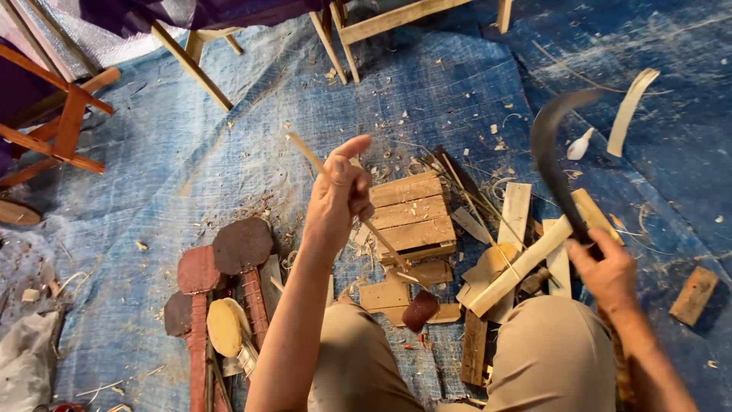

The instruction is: The person shaves thin strips of wood from a wooden block using a curved hand blade.

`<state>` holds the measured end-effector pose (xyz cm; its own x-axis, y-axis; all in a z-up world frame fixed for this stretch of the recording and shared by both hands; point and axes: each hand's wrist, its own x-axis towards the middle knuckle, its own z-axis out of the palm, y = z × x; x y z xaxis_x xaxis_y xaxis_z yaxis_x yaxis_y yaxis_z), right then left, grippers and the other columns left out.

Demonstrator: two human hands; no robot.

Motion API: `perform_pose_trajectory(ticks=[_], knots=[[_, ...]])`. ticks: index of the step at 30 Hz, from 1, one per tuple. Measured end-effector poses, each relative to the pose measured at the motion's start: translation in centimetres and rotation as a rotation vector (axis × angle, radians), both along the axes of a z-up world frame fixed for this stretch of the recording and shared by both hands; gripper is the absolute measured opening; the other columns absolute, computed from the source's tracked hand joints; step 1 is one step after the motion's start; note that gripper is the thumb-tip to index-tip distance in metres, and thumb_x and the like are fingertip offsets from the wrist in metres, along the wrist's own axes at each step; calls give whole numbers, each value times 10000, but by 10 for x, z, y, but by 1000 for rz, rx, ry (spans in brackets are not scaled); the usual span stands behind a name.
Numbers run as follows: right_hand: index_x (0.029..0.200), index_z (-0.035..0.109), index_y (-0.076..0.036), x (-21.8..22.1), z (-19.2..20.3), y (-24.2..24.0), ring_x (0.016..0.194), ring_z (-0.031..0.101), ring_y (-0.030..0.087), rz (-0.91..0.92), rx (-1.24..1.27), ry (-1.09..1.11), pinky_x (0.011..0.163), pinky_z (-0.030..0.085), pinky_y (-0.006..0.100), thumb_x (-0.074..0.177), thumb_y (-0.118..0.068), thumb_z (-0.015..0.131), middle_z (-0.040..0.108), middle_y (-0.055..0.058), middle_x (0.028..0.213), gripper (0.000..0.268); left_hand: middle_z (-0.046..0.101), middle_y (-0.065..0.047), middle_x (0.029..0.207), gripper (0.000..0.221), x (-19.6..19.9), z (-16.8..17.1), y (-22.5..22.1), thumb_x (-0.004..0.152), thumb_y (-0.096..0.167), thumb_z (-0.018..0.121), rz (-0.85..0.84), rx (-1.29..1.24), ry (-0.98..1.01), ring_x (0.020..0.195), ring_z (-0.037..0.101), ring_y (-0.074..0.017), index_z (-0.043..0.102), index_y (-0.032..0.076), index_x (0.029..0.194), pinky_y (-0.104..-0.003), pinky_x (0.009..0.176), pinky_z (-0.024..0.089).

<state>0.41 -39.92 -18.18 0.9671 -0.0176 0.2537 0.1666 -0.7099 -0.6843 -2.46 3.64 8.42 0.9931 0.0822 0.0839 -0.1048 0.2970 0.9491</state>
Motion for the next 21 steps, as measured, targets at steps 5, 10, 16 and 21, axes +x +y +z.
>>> perform_pose_trajectory(ticks=[5,10,16,21], knots=[[1375,575,147,-12,180,-12,683,514,218,36,408,-159,639,440,315,1147,105,616,587,177,903,236,510,20,723,1030,-10,33,-47,794,861,388,-156,-111,-201,573,411,-64,384,179,1566,-241,536,319],[1417,354,-183,9,221,-58,722,427,122,475,824,83,659,398,266,1237,-381,345,426,5,913,268,586,-8,823,319,-5,15,-62,1124,340,453,81,-484,-363,640,457,-97,571,111,1312,-293,633,371],[1084,292,-204,144,306,-31,613,265,139,1228,1371,831,563,252,322,1188,-120,352,273,-14,750,147,656,-28,930,277,-13,-22,-47,1067,233,588,121,-374,-312,813,605,-115,645,46,1264,-293,824,534],[806,240,-224,172,357,21,523,129,152,1836,1704,1553,483,130,367,1146,97,356,145,-32,614,482,668,-32,937,285,-17,-37,-33,1044,169,615,117,-389,-240,824,614,-114,640,38,1296,-279,808,527]])
